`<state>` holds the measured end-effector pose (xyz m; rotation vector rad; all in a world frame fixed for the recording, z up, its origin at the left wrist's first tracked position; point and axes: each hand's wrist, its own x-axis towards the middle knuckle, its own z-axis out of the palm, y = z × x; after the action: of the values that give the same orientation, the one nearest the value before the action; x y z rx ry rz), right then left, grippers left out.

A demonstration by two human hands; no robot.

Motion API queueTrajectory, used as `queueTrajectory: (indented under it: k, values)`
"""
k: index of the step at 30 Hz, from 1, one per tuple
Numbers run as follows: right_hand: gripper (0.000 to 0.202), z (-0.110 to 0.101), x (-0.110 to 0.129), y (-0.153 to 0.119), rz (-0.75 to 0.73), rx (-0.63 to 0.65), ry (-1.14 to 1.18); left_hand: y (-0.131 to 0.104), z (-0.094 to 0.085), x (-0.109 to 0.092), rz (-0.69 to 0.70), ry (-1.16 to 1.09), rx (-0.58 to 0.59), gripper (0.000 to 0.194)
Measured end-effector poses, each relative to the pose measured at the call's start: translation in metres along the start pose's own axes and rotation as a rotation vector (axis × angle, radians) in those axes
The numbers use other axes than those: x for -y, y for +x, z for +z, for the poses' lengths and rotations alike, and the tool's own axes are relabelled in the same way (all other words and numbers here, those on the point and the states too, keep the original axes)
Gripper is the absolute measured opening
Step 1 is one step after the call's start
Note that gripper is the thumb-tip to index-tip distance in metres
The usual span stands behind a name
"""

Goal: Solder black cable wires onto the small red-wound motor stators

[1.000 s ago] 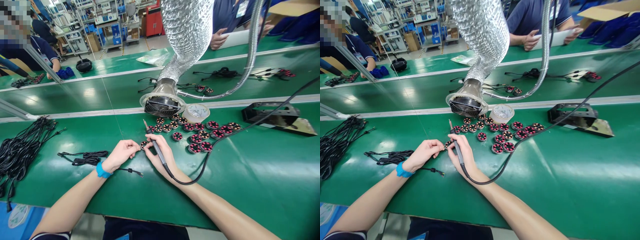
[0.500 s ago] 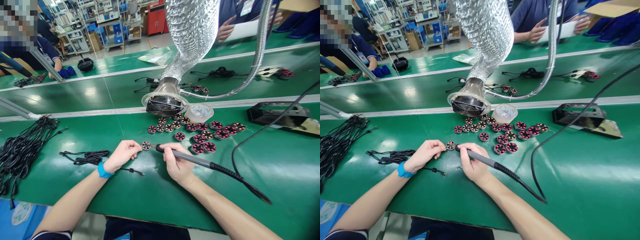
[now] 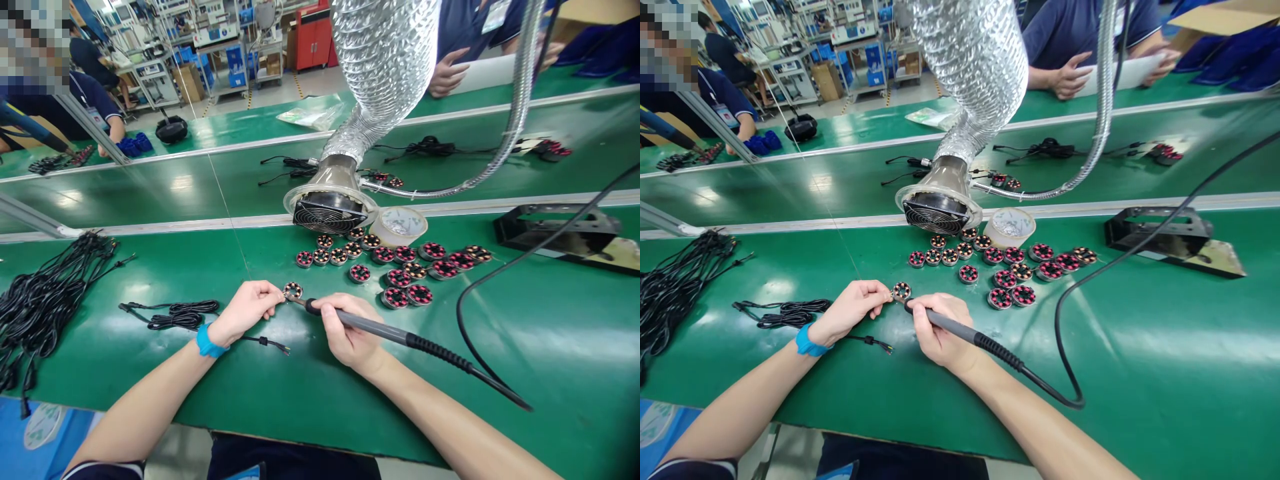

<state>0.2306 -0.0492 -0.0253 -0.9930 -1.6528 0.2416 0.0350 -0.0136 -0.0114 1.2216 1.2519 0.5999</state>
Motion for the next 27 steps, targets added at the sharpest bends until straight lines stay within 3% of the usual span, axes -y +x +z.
queueTrajectory:
  k: [18, 27]
  values:
    - [0.019, 0.0039, -0.0056, -0.0045, 0.193, -0.061, 0.052, -0.0010, 0.0002, -0.0018, 0.005, 0.026, -0.003, 0.030]
    - [0.018, 0.0038, -0.0064, 0.0015, 0.124, -0.023, 0.024, -0.0016, 0.0008, -0.0032, 0.004, 0.026, -0.010, 0.029]
